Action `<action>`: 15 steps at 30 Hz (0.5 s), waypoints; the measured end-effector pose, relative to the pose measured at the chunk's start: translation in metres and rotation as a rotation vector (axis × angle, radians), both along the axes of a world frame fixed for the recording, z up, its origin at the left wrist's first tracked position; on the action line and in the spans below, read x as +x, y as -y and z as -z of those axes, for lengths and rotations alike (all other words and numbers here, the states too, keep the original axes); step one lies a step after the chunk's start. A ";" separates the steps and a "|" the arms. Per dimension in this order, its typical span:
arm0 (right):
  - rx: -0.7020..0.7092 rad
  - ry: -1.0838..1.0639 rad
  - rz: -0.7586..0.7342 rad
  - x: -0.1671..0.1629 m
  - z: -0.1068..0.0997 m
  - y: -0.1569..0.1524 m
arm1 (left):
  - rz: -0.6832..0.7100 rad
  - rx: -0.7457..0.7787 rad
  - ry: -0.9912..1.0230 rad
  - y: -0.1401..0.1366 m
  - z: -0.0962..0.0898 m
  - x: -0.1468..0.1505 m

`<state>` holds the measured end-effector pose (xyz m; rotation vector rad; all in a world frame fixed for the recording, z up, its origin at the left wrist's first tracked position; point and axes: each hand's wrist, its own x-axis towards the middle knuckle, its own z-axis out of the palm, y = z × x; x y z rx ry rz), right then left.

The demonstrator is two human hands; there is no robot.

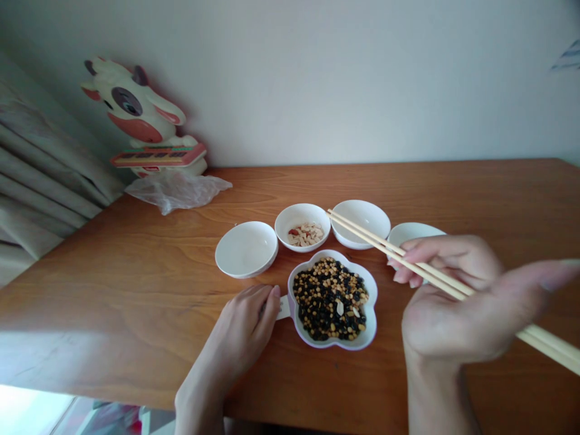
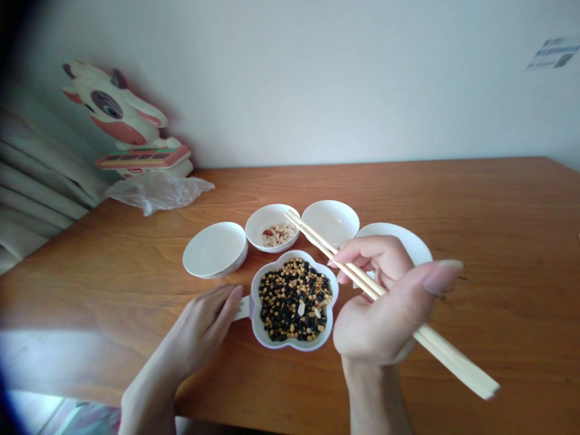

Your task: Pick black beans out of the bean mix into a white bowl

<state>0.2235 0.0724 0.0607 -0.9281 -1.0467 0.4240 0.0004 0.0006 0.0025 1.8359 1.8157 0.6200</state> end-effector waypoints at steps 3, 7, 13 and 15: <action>-0.017 -0.027 0.009 0.013 -0.004 0.001 | 0.010 -0.006 0.004 -0.001 0.000 0.000; -0.161 0.067 -0.020 0.033 -0.012 0.010 | 0.013 -0.007 -0.001 -0.001 -0.001 0.001; -0.600 0.389 -0.322 0.068 -0.020 0.025 | 0.019 -0.021 -0.034 0.001 -0.003 0.003; -0.641 0.430 -0.324 0.075 -0.020 0.027 | 0.012 -0.020 -0.036 0.001 -0.003 0.003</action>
